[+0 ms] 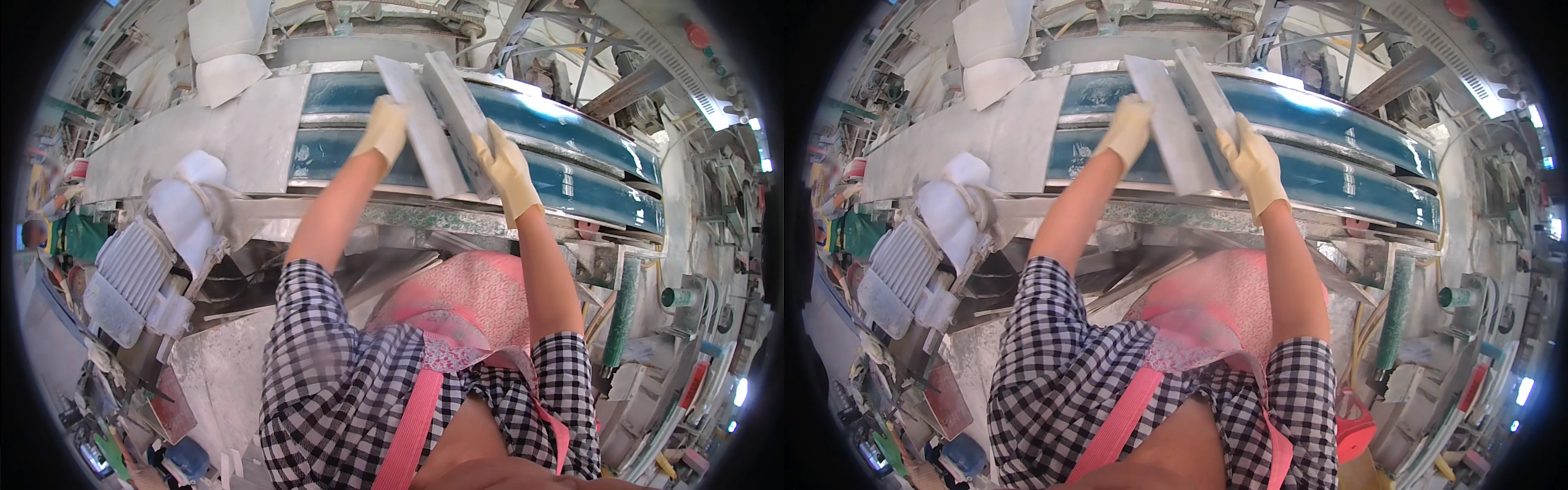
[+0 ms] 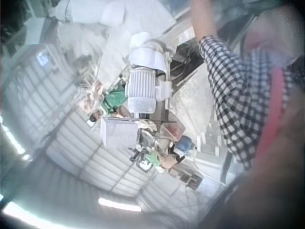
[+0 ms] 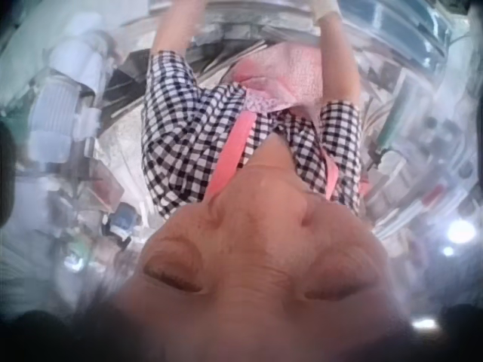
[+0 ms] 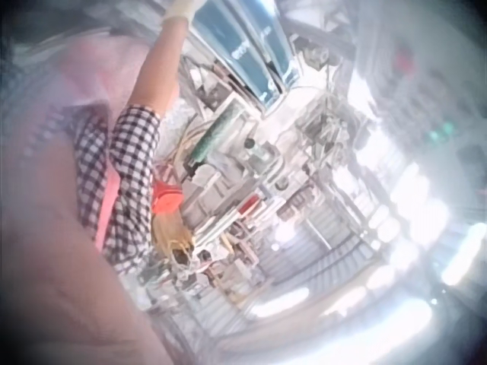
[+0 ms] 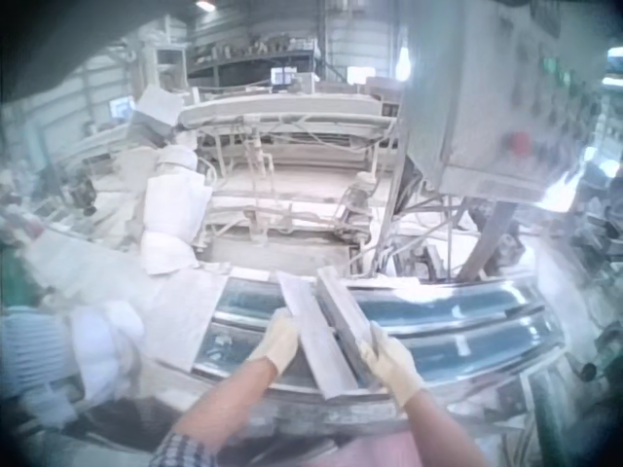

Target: The person picks up rectangular ceramic plates from a conveyor and stacks them on a growing pile. They repeatedly lift plates, align them, and place them on top of the stack, occasionally adjusting the pile to keep it stable.

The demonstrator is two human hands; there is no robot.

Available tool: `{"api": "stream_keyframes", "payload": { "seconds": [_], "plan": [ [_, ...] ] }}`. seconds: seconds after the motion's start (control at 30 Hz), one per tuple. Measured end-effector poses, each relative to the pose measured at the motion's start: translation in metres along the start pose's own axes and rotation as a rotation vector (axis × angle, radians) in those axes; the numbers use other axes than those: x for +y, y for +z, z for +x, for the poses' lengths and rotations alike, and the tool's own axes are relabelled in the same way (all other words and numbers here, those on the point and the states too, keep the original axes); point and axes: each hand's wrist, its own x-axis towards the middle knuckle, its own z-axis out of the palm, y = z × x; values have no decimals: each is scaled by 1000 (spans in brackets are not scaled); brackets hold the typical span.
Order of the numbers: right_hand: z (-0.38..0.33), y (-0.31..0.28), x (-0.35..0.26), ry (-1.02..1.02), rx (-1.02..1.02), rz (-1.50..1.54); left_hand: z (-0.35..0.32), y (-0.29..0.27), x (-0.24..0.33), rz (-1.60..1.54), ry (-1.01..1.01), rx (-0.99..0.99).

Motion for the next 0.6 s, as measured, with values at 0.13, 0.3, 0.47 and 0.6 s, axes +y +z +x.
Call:
{"api": "stream_keyframes", "payload": {
  "seconds": [0.13, 0.3, 0.47, 0.6],
  "plan": [
    [-2, -5, 0, -14, -40, -34, -9, 47, 7, -308, -202, -119],
    [-1, -2, -2, 30, -11, -86, 20, -21, -2, 561, 172, -41],
    [2, 0, -3, 30, 14, -122, 27, -150, -36, 1374, 69, 301],
    [2, 1, 4, -11, 60, -123, 32, -183, -49, 1300, -258, 426]
  ]
}}
